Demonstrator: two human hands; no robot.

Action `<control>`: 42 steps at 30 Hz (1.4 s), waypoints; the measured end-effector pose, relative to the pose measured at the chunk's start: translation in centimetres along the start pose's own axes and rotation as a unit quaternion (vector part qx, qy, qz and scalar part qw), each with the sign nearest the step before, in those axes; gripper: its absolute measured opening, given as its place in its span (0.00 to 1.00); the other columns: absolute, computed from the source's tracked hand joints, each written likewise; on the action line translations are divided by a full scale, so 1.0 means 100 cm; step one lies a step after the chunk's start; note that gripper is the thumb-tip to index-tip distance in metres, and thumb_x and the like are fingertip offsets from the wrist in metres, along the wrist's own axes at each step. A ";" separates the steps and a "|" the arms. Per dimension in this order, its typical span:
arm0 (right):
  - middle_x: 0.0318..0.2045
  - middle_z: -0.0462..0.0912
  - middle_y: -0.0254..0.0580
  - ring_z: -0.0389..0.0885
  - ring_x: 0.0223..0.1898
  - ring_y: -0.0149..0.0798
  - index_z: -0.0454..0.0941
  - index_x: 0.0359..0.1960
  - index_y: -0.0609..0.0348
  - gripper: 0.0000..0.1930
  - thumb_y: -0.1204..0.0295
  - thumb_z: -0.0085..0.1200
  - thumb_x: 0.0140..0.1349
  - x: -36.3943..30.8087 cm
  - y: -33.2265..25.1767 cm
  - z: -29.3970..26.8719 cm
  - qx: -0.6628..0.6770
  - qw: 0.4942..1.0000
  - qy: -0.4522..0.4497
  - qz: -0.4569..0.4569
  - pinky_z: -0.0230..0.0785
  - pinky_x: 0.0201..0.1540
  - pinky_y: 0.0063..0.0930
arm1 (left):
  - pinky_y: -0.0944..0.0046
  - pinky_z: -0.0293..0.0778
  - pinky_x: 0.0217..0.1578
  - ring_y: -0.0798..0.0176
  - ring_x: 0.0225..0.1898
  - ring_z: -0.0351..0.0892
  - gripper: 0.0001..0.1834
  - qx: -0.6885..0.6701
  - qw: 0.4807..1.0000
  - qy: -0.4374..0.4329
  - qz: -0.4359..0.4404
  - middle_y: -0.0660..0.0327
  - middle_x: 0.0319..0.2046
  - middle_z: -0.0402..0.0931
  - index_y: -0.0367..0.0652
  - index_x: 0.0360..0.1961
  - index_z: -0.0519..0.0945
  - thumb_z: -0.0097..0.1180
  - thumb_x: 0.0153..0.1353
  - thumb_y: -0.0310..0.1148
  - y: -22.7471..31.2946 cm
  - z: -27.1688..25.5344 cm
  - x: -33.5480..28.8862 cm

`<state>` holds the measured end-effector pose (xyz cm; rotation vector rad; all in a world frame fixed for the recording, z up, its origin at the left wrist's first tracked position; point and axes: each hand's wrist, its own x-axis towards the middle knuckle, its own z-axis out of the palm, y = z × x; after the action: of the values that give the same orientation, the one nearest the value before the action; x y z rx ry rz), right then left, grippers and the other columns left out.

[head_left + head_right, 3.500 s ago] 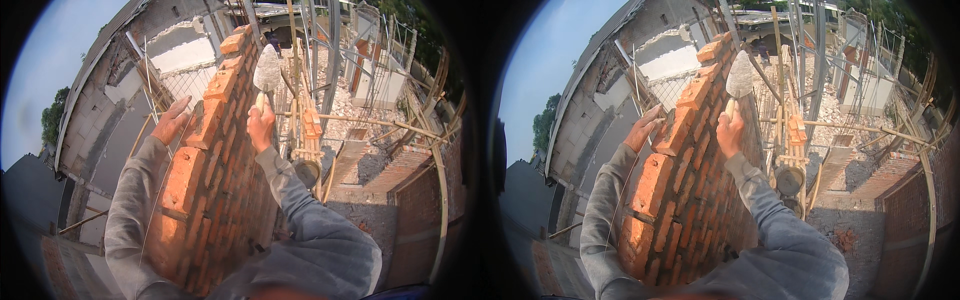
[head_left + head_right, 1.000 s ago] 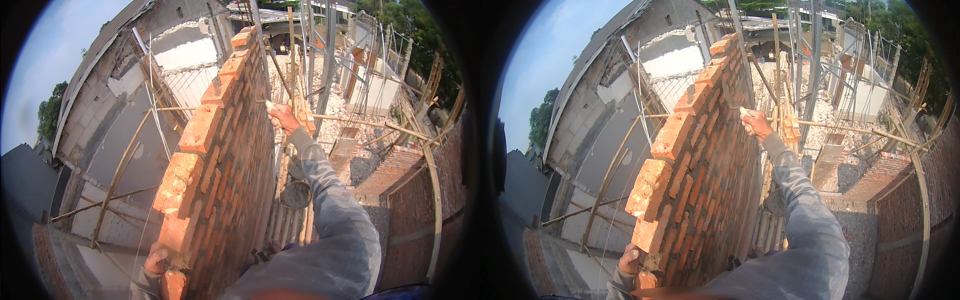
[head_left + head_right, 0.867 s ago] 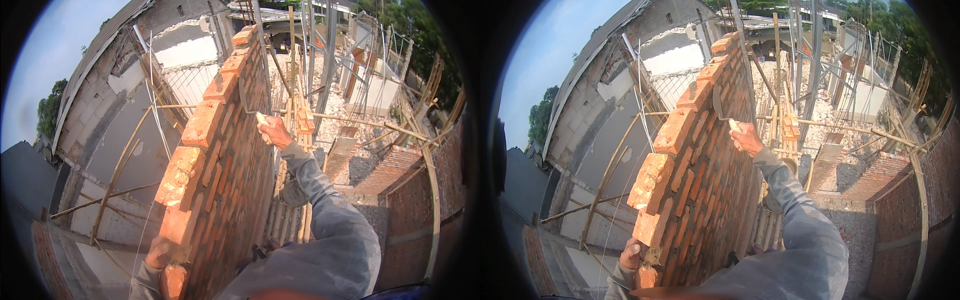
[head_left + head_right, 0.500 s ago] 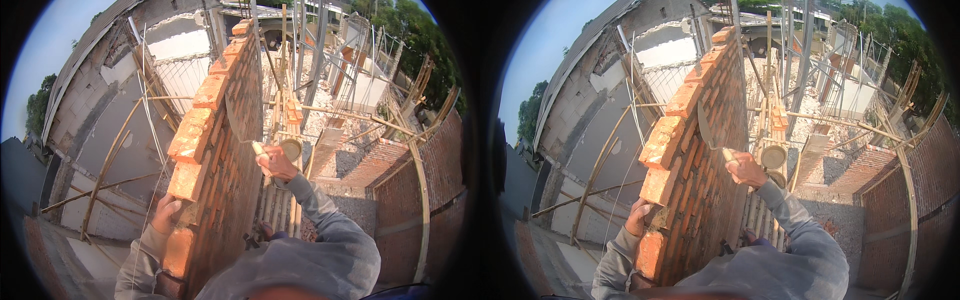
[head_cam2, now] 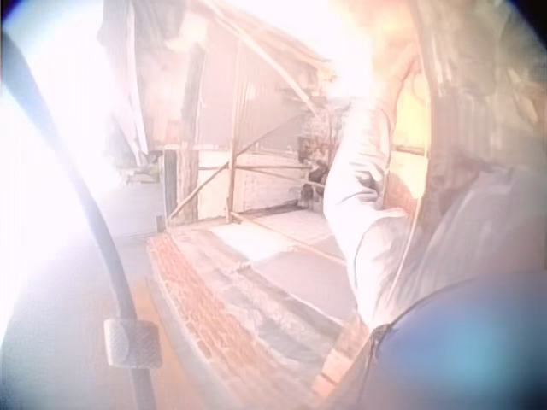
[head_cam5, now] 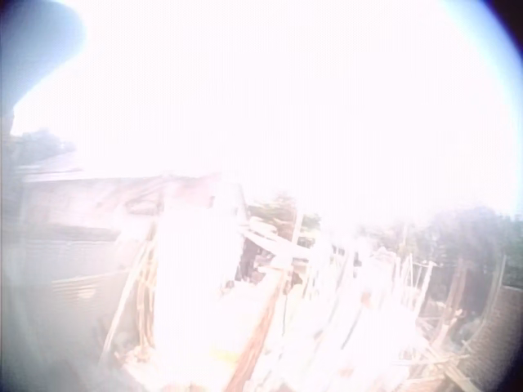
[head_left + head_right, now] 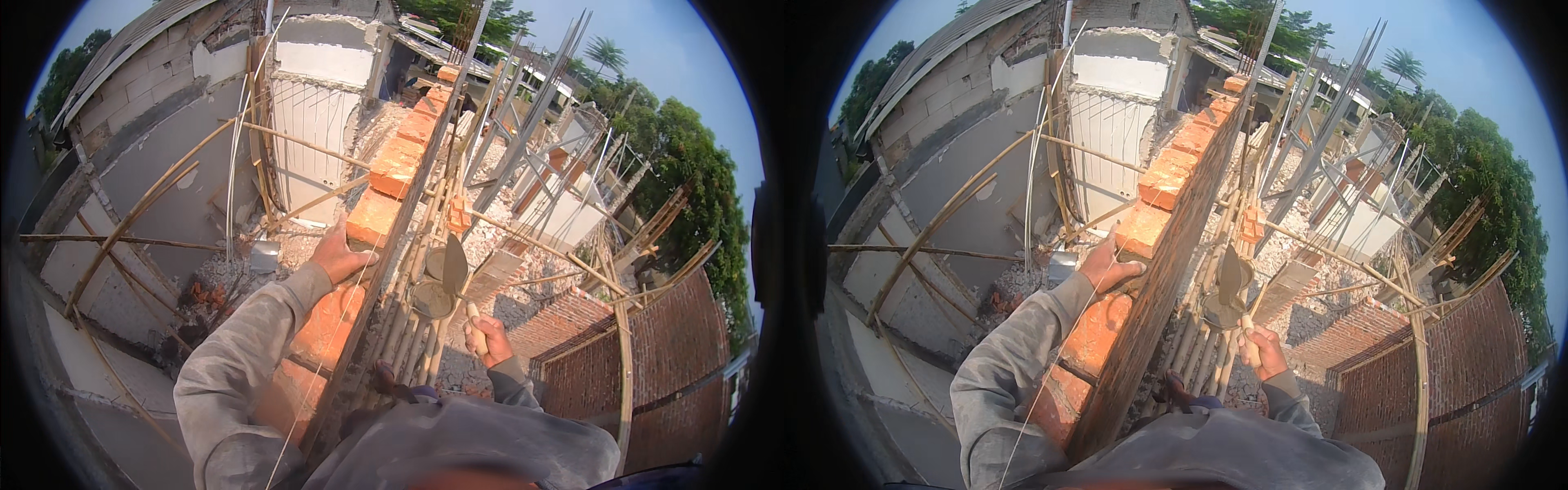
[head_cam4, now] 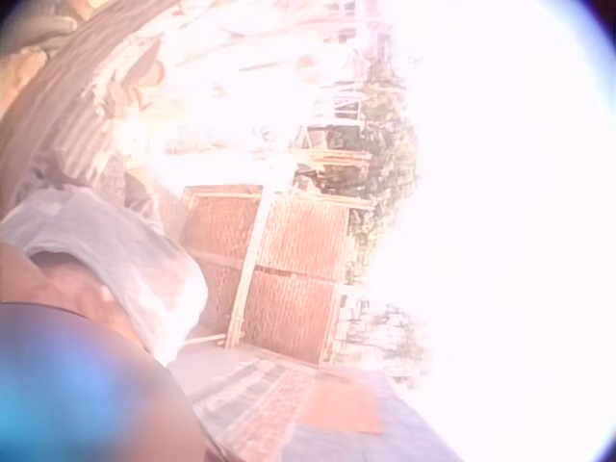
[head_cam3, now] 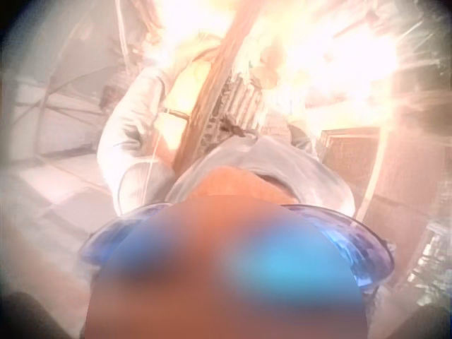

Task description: The person scoops mortar from a headpan with a trowel, spreads it on a brick wall, and places bricks one by one. The person taps bricks into alignment and scrapes excess mortar from the joints.

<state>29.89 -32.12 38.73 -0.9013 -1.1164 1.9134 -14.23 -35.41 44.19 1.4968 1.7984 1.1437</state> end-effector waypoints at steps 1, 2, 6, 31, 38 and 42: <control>0.31 0.83 0.40 0.75 0.18 0.29 0.79 0.63 0.73 0.21 0.68 0.60 0.77 -0.001 0.001 -0.003 -0.049 0.998 0.023 0.009 0.70 0.21 0.25 | 0.53 0.65 0.76 0.38 0.75 0.70 0.70 0.008 1.000 0.008 0.011 0.33 0.73 0.68 0.24 0.83 0.48 0.77 0.51 0.49 -0.001 0.002 0.001; 0.30 0.83 0.40 0.75 0.17 0.29 0.78 0.63 0.75 0.21 0.69 0.60 0.78 -0.002 0.002 -0.007 -0.102 0.991 0.085 0.019 0.70 0.20 0.27 | 0.52 0.66 0.75 0.38 0.73 0.71 0.67 0.017 1.000 0.016 0.021 0.34 0.72 0.70 0.26 0.83 0.51 0.77 0.51 0.49 -0.002 0.003 0.001; 0.29 0.83 0.37 0.76 0.18 0.28 0.84 0.52 0.67 0.14 0.68 0.63 0.75 -0.007 0.006 -0.014 -0.089 0.992 0.087 -0.001 0.68 0.20 0.22 | 0.51 0.67 0.75 0.36 0.74 0.71 0.74 0.049 0.998 0.026 0.005 0.30 0.71 0.70 0.22 0.83 0.47 0.78 0.47 0.52 0.004 0.004 0.000; 0.25 0.77 0.35 0.68 0.17 0.28 0.80 0.40 0.63 0.06 0.73 0.58 0.73 -0.012 0.074 -0.034 -0.050 0.972 0.198 0.119 0.58 0.17 0.26 | 0.44 0.61 0.78 0.28 0.79 0.57 0.60 0.252 0.961 0.098 0.055 0.28 0.75 0.58 0.24 0.82 0.52 0.70 0.57 0.46 0.120 0.012 -0.067; 0.26 0.78 0.35 0.71 0.18 0.29 0.79 0.38 0.59 0.04 0.74 0.60 0.73 0.004 0.129 -0.052 0.051 0.970 0.210 0.109 0.59 0.16 0.23 | 0.47 0.69 0.74 0.32 0.73 0.72 0.46 0.168 0.964 -0.135 0.154 0.31 0.69 0.74 0.23 0.74 0.70 0.66 0.59 0.42 0.178 0.097 -0.116; 0.34 0.83 0.31 0.79 0.29 0.30 0.82 0.48 0.48 0.06 0.64 0.61 0.77 -0.001 0.172 -0.030 0.126 0.977 0.169 0.032 0.69 0.26 0.25 | 0.46 0.83 0.56 0.35 0.51 0.89 0.29 -0.022 0.973 -0.194 0.123 0.31 0.43 0.86 0.23 0.52 0.87 0.67 0.55 0.38 0.206 0.180 -0.106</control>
<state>28.36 -37.13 22.06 -1.0791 -0.6364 1.8141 13.81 -40.21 51.63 1.8095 1.3451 0.9110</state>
